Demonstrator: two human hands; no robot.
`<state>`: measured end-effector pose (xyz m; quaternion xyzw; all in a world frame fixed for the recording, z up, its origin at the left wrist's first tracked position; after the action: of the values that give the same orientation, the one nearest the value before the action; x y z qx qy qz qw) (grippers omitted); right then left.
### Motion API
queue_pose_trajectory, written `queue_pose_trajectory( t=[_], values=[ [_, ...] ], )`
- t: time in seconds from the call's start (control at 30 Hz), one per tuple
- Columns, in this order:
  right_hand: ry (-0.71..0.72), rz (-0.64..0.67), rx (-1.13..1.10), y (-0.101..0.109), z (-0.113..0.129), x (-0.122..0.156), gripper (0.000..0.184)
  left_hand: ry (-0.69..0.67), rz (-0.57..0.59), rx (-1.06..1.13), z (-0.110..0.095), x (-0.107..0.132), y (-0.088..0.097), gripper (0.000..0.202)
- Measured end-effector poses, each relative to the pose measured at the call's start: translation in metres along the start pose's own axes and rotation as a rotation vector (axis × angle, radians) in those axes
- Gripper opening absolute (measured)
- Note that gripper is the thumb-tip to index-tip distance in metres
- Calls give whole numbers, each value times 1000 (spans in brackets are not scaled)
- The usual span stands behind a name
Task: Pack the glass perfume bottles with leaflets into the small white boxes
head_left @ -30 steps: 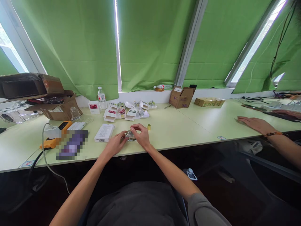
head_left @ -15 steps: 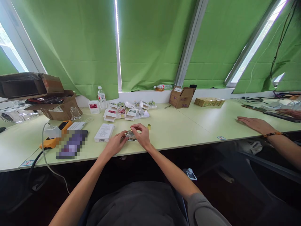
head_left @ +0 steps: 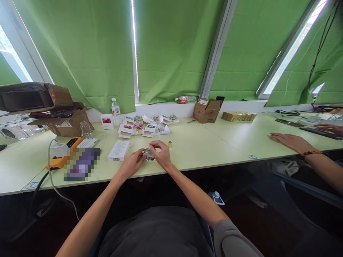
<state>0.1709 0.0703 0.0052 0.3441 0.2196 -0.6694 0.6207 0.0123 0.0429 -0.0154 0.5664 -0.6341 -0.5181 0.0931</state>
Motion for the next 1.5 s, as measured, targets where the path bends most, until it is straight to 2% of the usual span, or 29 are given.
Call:
queue_pose_trajectory(
  t=[0.3,0.7,1.17,1.5],
  values=[
    [8,-27,43,1,1,1,18,-4,-10,4,0,0,-1,36],
    [51,11,42,0,3,0,9,1,-4,0,-1,1,0,37],
    [100,24,120,-1,1,2,9,-6,-6,13,1,0,-1,34],
    [121,58,157,4,5,-5,6,-4,-2,7,-5,0,2,35]
  ],
)
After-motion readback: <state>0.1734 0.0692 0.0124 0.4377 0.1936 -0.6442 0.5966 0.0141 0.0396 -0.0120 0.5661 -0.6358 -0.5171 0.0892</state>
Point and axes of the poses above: each hand's wrist, its own x-axis away from the middle knuckle, its own y-axis out of the back of the hand, z = x × y, the point moved 4 cm from there along -x, towards the middle knuckle, and after that the axes turned 3 degrees about -y, right-handed, at the moved point
